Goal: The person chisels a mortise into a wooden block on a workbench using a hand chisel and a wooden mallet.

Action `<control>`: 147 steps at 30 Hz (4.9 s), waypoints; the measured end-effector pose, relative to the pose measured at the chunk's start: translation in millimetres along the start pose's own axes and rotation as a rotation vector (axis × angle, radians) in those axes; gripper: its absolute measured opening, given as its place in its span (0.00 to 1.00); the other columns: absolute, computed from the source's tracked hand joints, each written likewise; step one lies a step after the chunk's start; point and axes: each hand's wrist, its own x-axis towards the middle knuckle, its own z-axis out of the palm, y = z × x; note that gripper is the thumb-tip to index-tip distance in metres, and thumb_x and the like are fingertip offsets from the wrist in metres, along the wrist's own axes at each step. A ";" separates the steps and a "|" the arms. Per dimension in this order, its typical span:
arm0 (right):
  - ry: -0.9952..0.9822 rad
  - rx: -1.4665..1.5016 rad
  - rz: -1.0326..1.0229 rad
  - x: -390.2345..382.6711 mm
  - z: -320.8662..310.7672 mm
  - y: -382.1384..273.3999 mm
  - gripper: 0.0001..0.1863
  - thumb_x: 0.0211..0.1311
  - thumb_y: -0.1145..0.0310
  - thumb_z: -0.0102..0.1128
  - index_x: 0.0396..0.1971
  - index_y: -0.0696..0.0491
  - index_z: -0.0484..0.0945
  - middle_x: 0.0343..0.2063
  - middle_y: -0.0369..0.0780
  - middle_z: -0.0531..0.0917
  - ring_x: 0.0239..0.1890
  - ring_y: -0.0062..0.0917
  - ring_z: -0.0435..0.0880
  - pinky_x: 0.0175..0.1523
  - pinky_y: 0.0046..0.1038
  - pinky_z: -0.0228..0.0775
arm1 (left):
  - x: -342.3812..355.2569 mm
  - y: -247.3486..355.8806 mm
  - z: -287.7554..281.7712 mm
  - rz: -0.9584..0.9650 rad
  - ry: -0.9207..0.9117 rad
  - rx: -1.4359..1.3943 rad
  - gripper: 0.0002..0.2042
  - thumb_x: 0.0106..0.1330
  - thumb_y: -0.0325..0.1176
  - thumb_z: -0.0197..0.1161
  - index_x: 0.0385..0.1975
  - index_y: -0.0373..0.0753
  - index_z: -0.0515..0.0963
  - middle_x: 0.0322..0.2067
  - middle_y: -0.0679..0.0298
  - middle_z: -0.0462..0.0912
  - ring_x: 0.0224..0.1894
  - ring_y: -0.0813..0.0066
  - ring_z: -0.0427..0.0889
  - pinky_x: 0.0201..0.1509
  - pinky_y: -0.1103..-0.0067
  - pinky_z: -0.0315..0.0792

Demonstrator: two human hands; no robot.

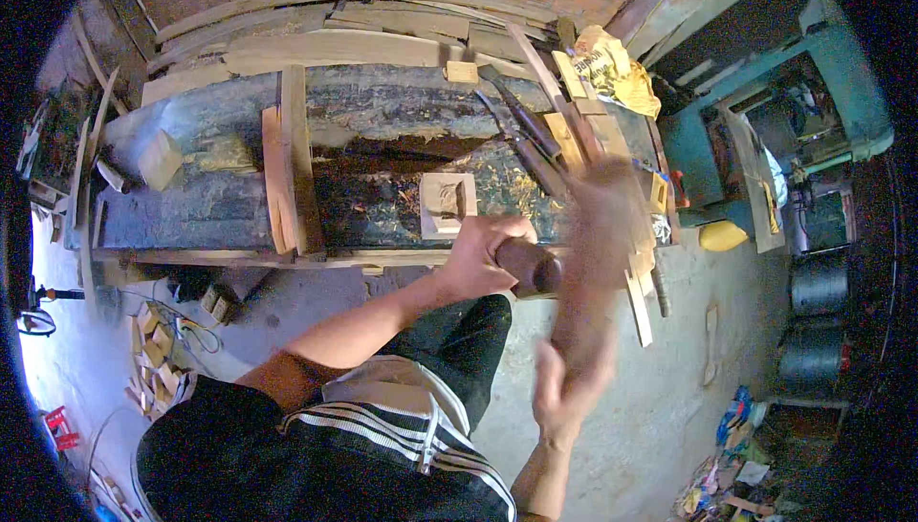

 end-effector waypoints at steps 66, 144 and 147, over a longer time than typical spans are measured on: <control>-0.081 0.293 0.270 8.5 14.3 3.9 0.23 0.62 0.63 0.64 0.51 0.60 0.70 0.22 0.34 0.76 0.16 0.14 0.72 0.20 0.19 0.65 | 63.8 -18.3 -12.6 -0.235 0.551 -0.322 0.15 0.57 0.38 0.73 0.34 0.33 0.80 0.26 0.68 0.82 0.27 0.82 0.76 0.30 0.77 0.70; 0.010 0.207 0.324 -11.3 -11.1 39.3 0.17 0.67 0.57 0.59 0.40 0.57 0.71 0.17 0.33 0.72 0.13 0.15 0.69 0.17 0.20 0.64 | 117.5 -15.5 -49.6 -0.155 0.345 -0.513 0.16 0.60 0.43 0.72 0.34 0.41 0.73 0.18 0.71 0.73 0.15 0.82 0.72 0.15 0.82 0.68; 0.050 0.191 0.326 -12.6 -13.6 43.0 0.17 0.67 0.56 0.59 0.40 0.56 0.71 0.17 0.33 0.72 0.13 0.15 0.70 0.17 0.20 0.65 | 113.6 -6.8 -43.7 -0.089 0.283 -0.471 0.14 0.64 0.41 0.69 0.35 0.40 0.72 0.15 0.69 0.73 0.13 0.81 0.71 0.15 0.81 0.68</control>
